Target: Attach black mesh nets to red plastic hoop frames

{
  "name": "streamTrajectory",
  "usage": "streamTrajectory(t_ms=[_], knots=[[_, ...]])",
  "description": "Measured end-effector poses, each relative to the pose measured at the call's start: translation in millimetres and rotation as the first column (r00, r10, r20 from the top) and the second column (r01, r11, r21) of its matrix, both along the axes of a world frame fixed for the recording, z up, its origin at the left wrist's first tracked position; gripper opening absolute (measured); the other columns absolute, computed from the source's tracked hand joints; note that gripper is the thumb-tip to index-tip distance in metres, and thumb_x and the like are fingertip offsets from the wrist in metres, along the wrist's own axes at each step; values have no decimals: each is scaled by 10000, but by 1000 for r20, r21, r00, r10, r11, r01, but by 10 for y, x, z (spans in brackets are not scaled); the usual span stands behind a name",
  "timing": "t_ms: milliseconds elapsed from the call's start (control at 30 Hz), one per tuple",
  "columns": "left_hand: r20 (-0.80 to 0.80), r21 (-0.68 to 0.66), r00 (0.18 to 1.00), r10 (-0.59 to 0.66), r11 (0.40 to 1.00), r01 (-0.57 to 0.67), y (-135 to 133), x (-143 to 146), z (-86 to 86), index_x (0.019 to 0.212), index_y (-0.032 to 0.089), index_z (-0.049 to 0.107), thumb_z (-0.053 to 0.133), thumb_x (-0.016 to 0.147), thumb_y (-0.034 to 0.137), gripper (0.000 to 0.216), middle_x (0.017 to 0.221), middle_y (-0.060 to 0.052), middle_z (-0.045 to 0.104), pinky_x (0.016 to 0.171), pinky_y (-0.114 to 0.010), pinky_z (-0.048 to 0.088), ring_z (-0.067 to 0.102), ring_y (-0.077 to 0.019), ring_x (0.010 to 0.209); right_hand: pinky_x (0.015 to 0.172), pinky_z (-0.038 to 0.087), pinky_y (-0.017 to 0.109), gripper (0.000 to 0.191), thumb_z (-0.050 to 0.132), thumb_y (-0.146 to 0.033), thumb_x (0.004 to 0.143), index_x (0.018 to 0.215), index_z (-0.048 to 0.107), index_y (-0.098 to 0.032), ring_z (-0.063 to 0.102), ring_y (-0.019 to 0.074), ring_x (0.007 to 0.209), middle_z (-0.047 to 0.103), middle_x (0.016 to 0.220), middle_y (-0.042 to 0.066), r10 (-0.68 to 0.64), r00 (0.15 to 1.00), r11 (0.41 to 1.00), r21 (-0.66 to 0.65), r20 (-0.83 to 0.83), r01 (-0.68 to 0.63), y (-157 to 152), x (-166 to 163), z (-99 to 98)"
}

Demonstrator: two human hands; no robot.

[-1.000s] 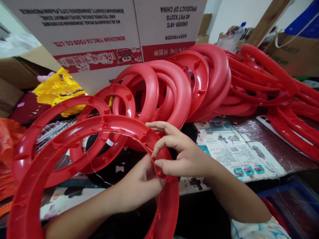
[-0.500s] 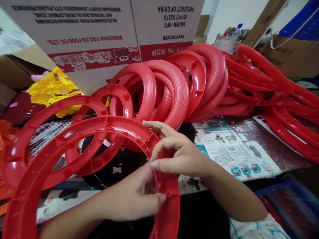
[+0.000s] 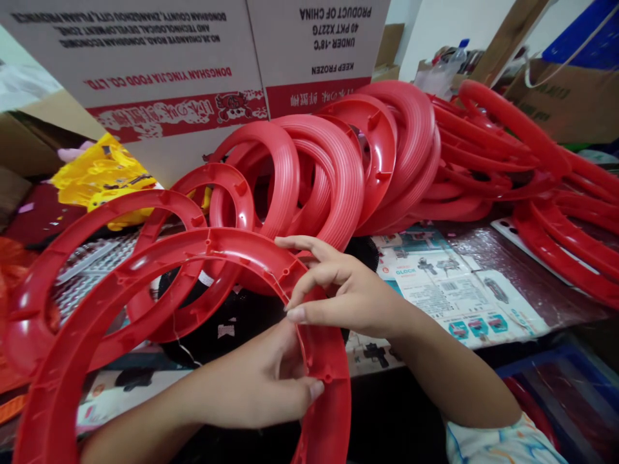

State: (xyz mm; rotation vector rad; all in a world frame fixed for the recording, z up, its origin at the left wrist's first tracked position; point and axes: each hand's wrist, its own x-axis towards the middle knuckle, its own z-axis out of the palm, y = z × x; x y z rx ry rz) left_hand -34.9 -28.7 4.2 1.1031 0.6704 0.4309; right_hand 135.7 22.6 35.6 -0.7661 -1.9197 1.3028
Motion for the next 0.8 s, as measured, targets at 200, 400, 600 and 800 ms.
streamTrajectory(t_ms=[200, 400, 600, 800], knots=[[60, 29, 997, -42, 999, 41, -1, -4, -36, 1126, 230, 518, 626, 810, 265, 335, 962, -45, 536, 750, -290, 493, 530, -162, 845, 1122, 271, 342, 32, 736, -164, 730, 734, 705, -170, 421, 189, 1314, 435, 1408, 39, 9, 999, 1000, 21, -42, -8, 2, -3, -28], [130, -79, 992, 2, 997, 8, 38, -2, -31, 1112, 219, 514, 687, 778, 286, 381, 906, -38, 579, 674, -272, 504, 576, -148, 768, 1129, 265, 370, 64, 709, -121, 727, 731, 686, -181, 411, 194, 1324, 440, 1416, 25, -7, 999, 1000, 13, -47, 8, 13, 1, -34], [119, -100, 954, 276, 959, -265, 37, 73, -68, 984, 188, 577, 730, 745, 318, 313, 837, -27, 645, 626, -257, 512, 613, -148, 721, 1097, 320, 340, 74, 710, -113, 716, 702, 675, -176, 425, 186, 1314, 464, 1401, 27, -14, 999, 1000, 21, -31, 14, 26, 0, -18], [61, -40, 885, 462, 887, -460, 22, 176, -110, 914, 175, 579, 682, 728, 183, 213, 831, -13, 676, 598, -224, 498, 635, -148, 721, 1072, 356, 333, 130, 632, -46, 696, 703, 636, -176, 454, 184, 1288, 452, 1403, 42, -47, 998, 997, 68, 36, 44, -4, -57, -28]])
